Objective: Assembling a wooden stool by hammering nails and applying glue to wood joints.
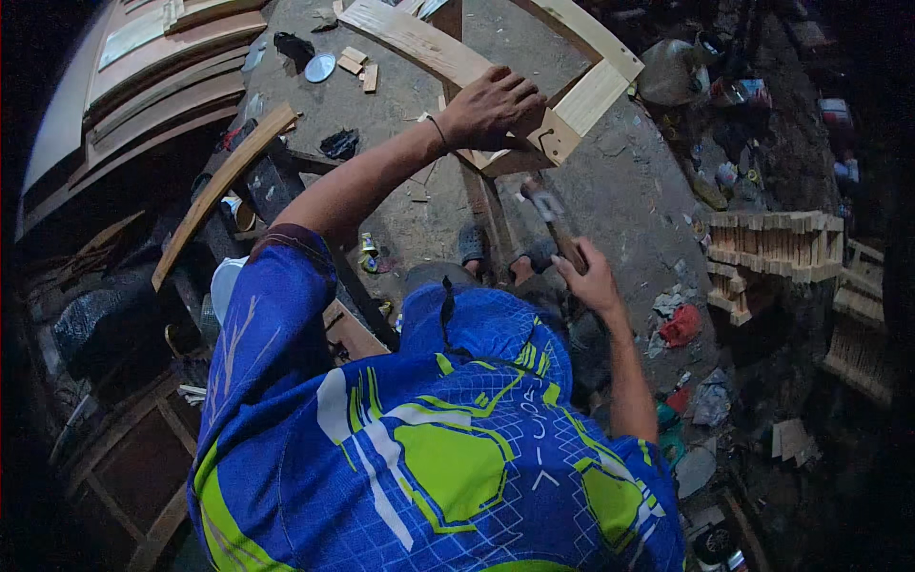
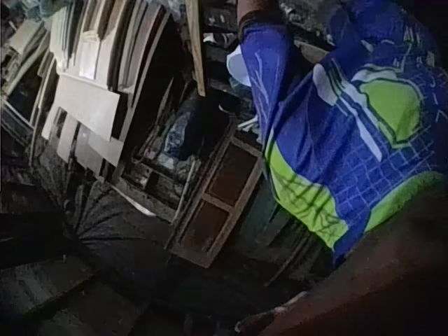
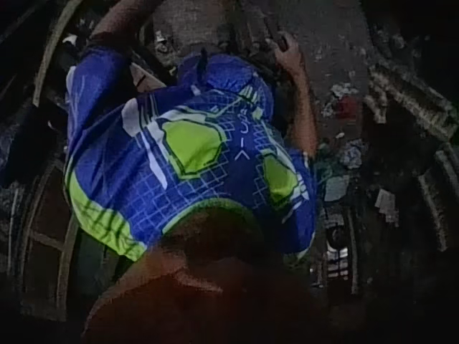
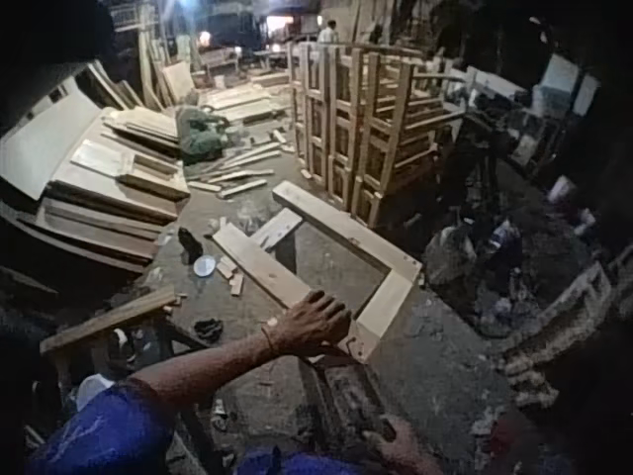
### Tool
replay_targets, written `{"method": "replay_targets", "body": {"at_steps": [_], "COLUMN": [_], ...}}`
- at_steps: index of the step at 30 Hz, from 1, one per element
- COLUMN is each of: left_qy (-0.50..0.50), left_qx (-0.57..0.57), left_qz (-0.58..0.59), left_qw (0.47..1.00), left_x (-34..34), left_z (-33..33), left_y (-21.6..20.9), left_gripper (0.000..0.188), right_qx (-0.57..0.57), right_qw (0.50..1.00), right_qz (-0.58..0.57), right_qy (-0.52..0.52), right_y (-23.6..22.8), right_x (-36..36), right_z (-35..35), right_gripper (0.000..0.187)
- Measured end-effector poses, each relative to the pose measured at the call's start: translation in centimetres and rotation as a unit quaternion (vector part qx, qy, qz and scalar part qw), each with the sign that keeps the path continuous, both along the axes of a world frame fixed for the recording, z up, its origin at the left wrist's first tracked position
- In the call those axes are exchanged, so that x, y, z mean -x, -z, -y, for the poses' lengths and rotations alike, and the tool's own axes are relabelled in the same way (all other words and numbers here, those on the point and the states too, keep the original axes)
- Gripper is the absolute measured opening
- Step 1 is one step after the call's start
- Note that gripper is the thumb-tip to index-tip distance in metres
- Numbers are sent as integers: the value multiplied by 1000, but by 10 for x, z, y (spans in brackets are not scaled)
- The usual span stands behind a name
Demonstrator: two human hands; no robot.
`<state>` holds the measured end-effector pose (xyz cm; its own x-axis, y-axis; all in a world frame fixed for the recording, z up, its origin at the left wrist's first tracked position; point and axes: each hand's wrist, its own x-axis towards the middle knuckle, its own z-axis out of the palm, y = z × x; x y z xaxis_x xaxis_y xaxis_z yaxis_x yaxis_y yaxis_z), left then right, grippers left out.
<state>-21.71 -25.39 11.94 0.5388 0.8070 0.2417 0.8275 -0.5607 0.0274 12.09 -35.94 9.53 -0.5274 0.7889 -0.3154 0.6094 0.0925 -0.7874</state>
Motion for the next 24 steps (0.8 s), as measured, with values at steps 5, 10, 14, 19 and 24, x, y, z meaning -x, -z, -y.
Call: {"method": "replay_targets", "body": {"at_steps": [5, 10, 14, 19, 24], "left_qy": [-3, -4, 0, -3, 7], "left_qx": [-25, -7, 9, 3, -2], "left_qz": [28, -2, 26, 31, 14], "left_qw": [999, 1000, 1000, 1000, 1000], "left_x": [3, 7, 9, 8, 9], "left_z": [2, 9, 12, 14, 14], "left_y": [7, 9, 7, 8, 7], "left_gripper": [83, 86, 88, 89, 83], "right_qx": [-79, -156, -32, -197, -340], "right_qw": [979, 861, 999, 928, 792], "right_qz": [-110, -483, -25, -273, -496], "right_qy": [153, -9, 30, 157, 105], "right_y": [-100, -144, -108, -97, -98], "right_x": [1, 33, 57, 44, 60], "right_z": [14, 7, -1, 3, 6], "right_gripper": [23, 22, 23, 26, 22]}}
